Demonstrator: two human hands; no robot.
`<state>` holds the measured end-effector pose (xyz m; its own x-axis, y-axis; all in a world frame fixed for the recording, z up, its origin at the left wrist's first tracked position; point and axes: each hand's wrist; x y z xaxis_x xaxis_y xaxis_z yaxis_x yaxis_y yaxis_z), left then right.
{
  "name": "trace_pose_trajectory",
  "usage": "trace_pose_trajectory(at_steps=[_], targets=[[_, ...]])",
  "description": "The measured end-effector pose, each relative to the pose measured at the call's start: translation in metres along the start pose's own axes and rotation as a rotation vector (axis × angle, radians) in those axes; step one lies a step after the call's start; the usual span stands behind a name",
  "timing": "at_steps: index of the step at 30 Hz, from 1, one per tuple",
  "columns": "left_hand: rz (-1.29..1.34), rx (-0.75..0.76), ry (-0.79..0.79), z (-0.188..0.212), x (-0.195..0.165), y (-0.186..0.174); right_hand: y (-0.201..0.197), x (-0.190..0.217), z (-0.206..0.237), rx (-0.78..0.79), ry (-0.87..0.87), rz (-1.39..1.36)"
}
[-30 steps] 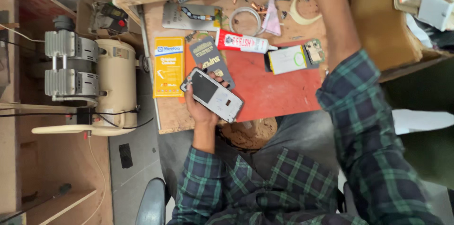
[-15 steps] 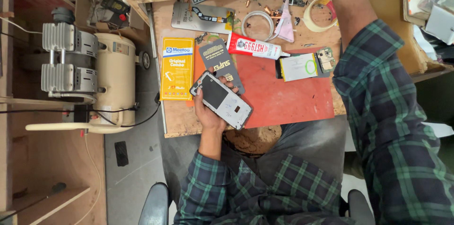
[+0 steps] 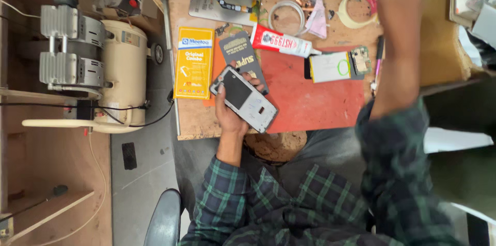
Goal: The person is repairing a smartphone. They remove the motherboard, clean the inside of the phone casing with a small brush, and then place the motherboard back into the casing.
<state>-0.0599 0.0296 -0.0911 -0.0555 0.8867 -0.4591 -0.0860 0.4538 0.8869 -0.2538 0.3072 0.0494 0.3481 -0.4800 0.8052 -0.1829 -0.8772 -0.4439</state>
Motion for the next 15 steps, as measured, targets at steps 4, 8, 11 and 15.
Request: trace_pose_trajectory(at_steps=[4,8,11,15], targets=[[-0.011,0.088,-0.005,0.005,0.018,0.028,0.002,0.030,0.115,0.097,0.217,-0.617],[-0.047,0.176,-0.125,0.011,0.044,0.040,0.033,0.038,0.174,0.094,0.300,-0.818],[-0.274,0.221,-0.082,0.010,0.049,0.031,0.048,0.031,0.183,0.089,0.262,-0.783],[-0.469,0.288,-0.088,0.004,0.039,0.014,0.065,0.024,0.188,0.070,0.203,-0.815]])
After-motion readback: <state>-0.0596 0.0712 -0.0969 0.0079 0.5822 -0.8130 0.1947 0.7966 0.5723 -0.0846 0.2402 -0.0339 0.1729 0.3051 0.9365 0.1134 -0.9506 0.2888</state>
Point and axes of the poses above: each hand's wrist, its own z-axis away from the middle knuckle, its own y-axis out of the palm, x = y × z, and after that the axes turned 6 degrees about -z, right-handed
